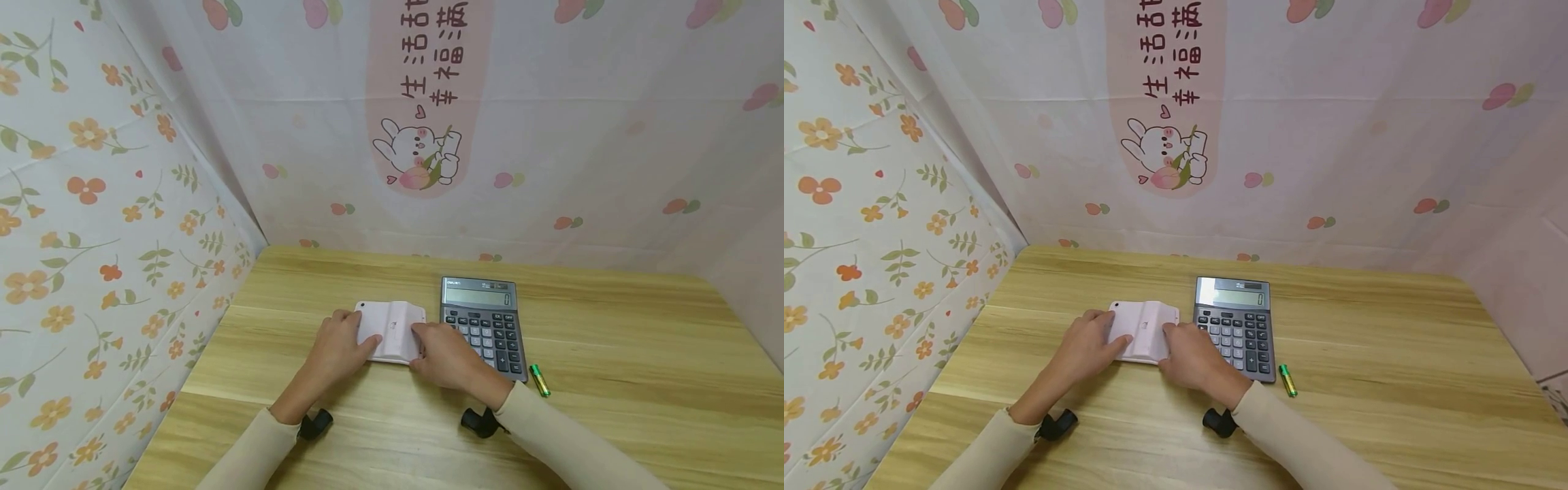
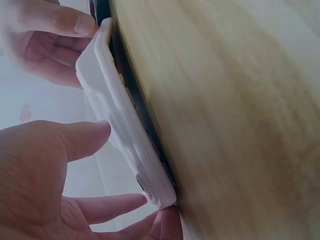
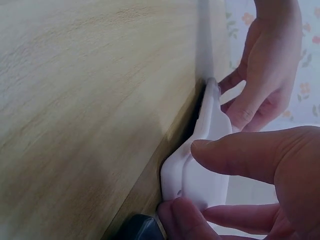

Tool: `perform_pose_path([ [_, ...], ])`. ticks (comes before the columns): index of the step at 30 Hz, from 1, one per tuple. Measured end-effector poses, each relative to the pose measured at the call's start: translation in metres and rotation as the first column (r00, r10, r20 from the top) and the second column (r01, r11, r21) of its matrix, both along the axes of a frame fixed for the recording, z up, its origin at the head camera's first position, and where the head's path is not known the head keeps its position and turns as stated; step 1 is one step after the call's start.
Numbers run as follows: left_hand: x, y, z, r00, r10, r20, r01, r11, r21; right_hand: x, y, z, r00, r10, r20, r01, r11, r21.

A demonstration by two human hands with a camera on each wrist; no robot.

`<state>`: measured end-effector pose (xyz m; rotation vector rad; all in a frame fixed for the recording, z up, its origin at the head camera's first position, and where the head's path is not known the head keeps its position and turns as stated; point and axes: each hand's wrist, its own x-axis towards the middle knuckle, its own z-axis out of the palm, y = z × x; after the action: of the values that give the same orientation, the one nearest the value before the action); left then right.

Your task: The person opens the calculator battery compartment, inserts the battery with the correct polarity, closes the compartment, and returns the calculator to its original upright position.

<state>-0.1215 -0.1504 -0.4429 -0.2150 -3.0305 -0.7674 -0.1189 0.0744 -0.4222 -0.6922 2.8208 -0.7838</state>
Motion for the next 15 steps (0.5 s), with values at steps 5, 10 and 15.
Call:
perform_pose_path([
  [5,-0.0018,-0.0020,0.0011,1.000,-0.012,0.001,0.012,1.000,0.016,-0.0005,0.0030,-0.0005,1.000,-0.003,0.015,0.004,1.000,-0.013],
  [10,-0.0045,-0.0033,0.0021,0.999,-0.045,-0.028,0.045,0.999,0.009,0.0004,0.0056,0.0011,1.000,-0.014,0.026,0.014,1.000,-0.022],
  [15,-0.0063,-0.0032,0.0034,0.995,-0.087,-0.047,0.087,0.996,0.000,0.0006,0.0092,0.0025,0.999,-0.032,0.019,0.032,0.999,-0.033],
])
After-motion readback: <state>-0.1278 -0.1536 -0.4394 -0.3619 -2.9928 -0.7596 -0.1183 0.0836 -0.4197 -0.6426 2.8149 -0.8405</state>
